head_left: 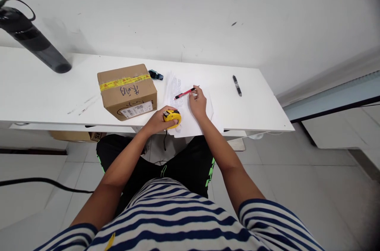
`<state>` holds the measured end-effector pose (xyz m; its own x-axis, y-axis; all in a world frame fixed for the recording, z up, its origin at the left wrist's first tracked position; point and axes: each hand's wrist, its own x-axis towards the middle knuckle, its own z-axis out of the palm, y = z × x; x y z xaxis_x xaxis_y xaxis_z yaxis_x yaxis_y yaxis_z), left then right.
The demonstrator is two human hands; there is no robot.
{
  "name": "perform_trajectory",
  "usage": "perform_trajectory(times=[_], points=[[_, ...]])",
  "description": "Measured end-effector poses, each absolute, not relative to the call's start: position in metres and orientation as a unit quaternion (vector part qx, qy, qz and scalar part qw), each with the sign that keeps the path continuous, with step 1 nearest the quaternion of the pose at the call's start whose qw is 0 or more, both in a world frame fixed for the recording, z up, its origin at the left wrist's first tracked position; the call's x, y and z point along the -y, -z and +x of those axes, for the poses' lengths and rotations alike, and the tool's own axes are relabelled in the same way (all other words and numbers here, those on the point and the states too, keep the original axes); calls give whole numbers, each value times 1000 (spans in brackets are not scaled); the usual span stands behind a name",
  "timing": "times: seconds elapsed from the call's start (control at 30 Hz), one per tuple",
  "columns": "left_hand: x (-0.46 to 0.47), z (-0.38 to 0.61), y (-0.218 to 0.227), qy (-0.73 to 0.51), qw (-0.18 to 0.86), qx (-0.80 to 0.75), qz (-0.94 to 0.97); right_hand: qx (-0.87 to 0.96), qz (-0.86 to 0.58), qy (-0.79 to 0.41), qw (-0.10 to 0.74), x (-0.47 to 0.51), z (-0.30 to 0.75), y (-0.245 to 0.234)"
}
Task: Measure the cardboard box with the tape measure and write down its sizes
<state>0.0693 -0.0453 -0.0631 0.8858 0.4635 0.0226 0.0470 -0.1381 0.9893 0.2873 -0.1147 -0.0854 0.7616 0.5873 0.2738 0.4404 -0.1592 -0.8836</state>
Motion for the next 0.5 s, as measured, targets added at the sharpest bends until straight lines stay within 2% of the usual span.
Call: perform_trajectory(times=[0.5], points=[[46, 71, 66, -160, 645, -175, 726, 316, -749, -98, 575, 114, 290, 91]])
